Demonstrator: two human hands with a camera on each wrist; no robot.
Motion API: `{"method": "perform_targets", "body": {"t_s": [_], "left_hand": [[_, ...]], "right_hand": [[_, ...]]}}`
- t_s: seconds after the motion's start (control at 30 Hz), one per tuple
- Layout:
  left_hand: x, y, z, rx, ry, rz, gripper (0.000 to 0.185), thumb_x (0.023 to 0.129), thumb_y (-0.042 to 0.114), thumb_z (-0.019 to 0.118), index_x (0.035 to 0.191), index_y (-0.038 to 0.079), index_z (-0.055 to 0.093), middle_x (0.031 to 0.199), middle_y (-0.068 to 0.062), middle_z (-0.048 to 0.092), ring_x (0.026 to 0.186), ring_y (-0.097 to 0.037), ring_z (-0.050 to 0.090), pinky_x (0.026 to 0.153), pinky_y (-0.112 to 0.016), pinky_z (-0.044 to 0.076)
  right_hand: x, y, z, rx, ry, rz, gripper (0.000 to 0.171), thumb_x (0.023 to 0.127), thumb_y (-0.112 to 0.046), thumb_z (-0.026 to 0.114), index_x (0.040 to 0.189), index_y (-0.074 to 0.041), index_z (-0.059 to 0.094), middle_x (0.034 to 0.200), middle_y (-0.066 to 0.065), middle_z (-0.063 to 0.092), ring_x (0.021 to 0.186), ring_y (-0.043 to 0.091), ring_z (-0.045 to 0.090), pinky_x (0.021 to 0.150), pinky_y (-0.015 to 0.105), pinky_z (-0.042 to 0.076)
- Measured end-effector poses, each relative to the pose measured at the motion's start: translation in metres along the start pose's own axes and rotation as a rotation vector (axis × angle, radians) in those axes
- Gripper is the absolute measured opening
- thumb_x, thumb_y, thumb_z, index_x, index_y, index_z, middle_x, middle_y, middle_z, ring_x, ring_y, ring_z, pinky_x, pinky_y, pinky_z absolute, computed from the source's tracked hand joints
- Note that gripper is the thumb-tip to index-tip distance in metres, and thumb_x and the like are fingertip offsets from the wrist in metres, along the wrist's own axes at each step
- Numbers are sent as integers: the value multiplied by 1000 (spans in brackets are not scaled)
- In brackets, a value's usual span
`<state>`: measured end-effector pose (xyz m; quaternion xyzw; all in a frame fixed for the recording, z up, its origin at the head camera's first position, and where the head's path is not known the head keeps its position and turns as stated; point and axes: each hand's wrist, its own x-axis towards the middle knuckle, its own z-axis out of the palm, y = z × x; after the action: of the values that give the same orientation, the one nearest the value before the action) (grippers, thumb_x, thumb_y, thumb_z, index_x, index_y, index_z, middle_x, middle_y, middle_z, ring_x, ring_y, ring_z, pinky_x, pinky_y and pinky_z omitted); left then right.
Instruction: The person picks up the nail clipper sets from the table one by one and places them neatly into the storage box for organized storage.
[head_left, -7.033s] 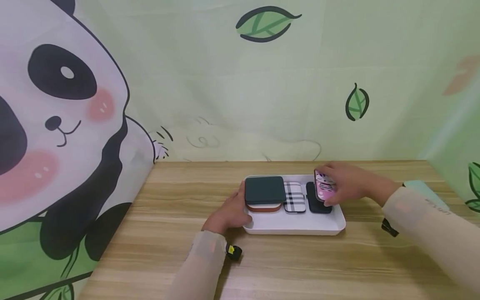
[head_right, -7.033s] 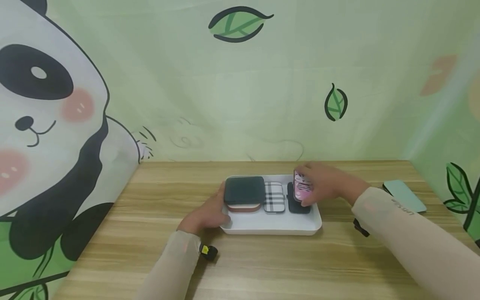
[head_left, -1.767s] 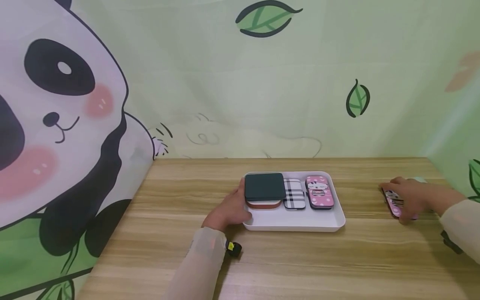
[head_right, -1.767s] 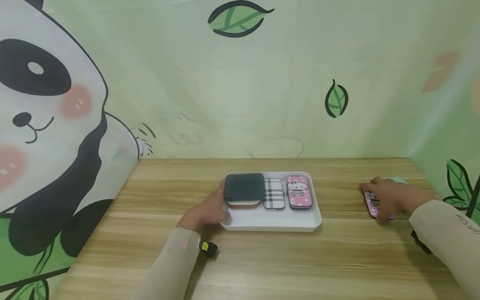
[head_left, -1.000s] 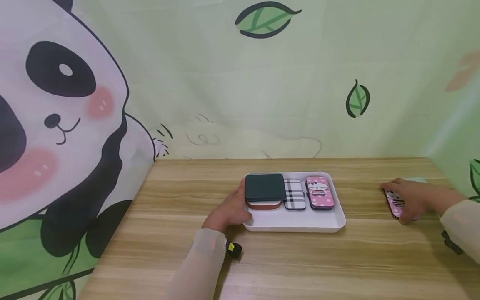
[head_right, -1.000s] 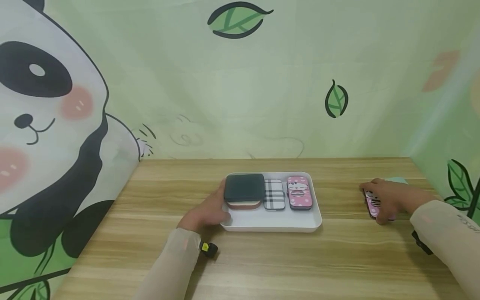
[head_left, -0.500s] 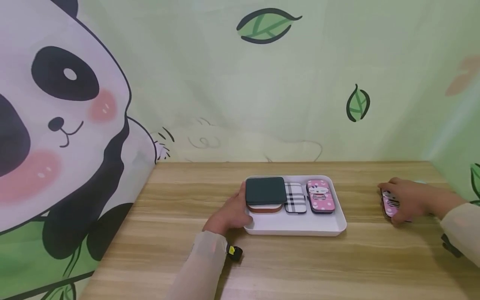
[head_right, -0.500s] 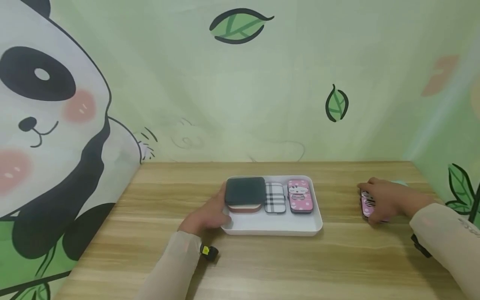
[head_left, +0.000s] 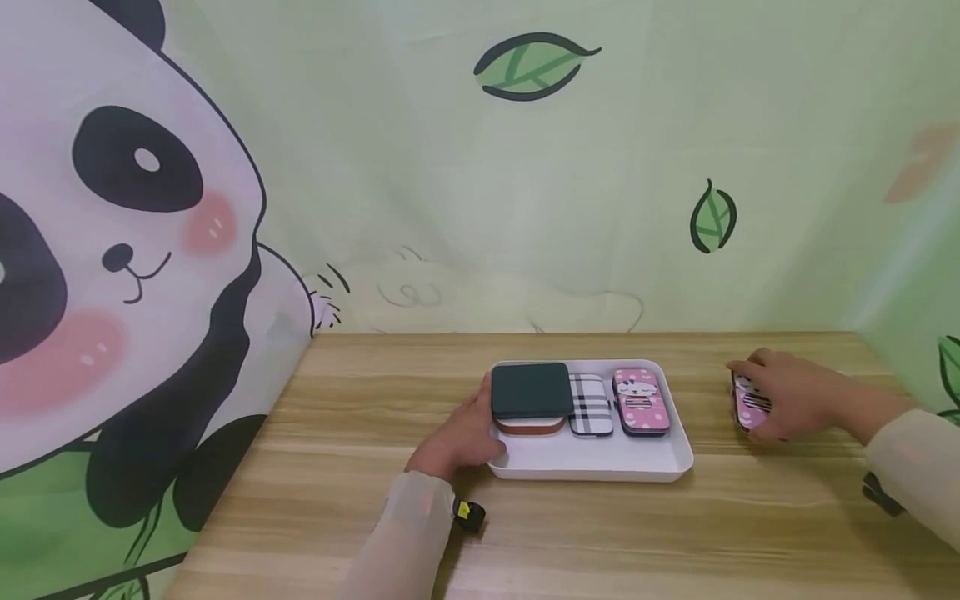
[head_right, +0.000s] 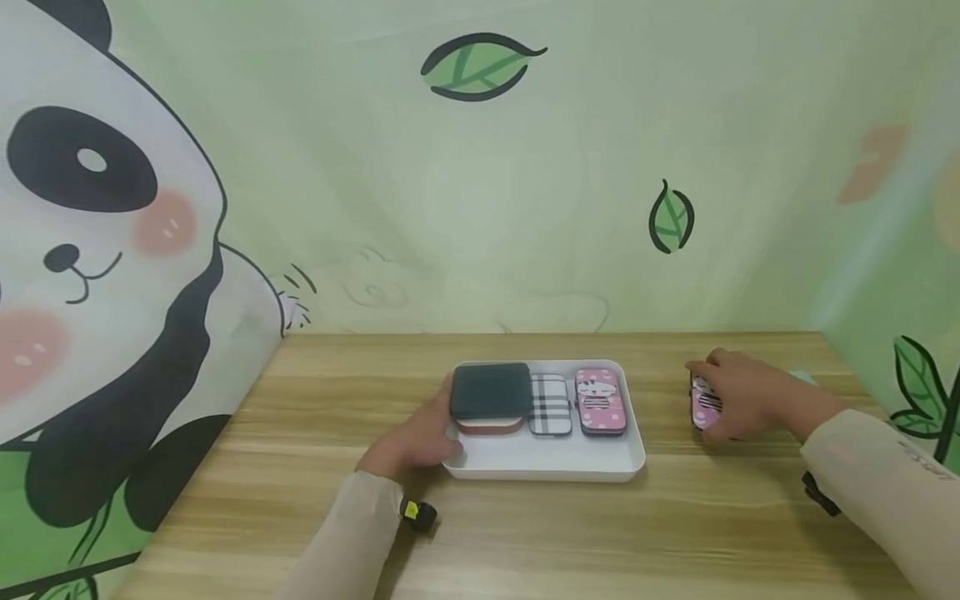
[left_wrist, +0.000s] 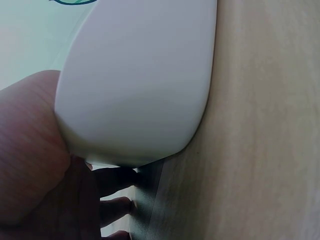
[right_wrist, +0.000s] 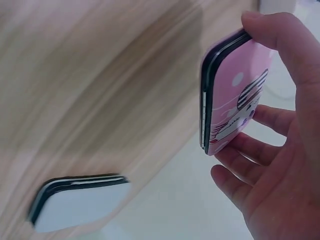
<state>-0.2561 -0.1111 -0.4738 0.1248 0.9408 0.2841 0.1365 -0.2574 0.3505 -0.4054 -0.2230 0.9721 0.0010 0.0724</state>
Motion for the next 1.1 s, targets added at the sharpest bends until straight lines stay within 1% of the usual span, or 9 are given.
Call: {"method": "perform_targets", "body": {"t_s": [0.07,0.17,0.3,0.5,0.6,0.77,0.97,1.1], "left_hand": [[1,-1,1,7,3,4,116,75,16,72,161,11,-5,164,-14,28,143,-30,38,118,-43,29],[0,0,0,10,3,3,116,75,15,72,161,11,-6,163,-15,29,143,-30,38,118,-43,29],[-2,3,-2,2,-3,-3,115,75,14,72,161,10,-5,163,-16,29,142,-30,39,118,-45,30],[1,0,-1,8,1,7,116,74,15,72,161,9,-5,163,-15,29,141,-29,40,118,-44,31],[2,-1,0,10,7,14,118,73,15,73,161,9,-5,162,-16,30,141,-30,41,117,-45,32],[3,-2,0,3,7,11,119,73,16,73,161,10,-6,163,-15,30,140,-30,41,117,-44,32],[1,-1,0,3,6,9,118,74,15,73,161,10,-6,163,-15,29,141,-29,41,117,-43,31],[-1,2,-2,-3,6,8,117,74,13,72,161,10,-6,163,-15,29,140,-29,41,117,-43,32]], "right_hand": [[4,-7,-4,-2,7,-9,100,67,-51,84,144,0,47,129,27,53,107,37,57,89,57,50],[10,-19,-9,-11,28,-21,98,69,-51,84,145,-1,47,132,25,53,111,36,57,92,57,49],[17,-36,-18,-20,51,-45,96,70,-50,83,146,-2,48,133,23,54,111,34,57,93,56,49],[26,-62,-30,-11,68,-100,96,71,-51,83,147,-4,48,134,22,54,112,34,57,95,55,49],[31,-72,-31,-10,68,-124,99,71,-54,83,148,-4,46,136,21,54,117,37,56,98,57,47],[44,-83,-26,-29,86,-164,101,71,-59,80,148,-4,45,141,19,53,125,38,53,104,57,43],[59,-99,-24,-37,97,-210,99,72,-59,78,146,-3,47,141,19,53,127,37,53,106,54,42],[67,-109,-24,-25,87,-222,97,73,-58,77,148,-4,46,141,20,52,126,37,52,106,54,42]]}}
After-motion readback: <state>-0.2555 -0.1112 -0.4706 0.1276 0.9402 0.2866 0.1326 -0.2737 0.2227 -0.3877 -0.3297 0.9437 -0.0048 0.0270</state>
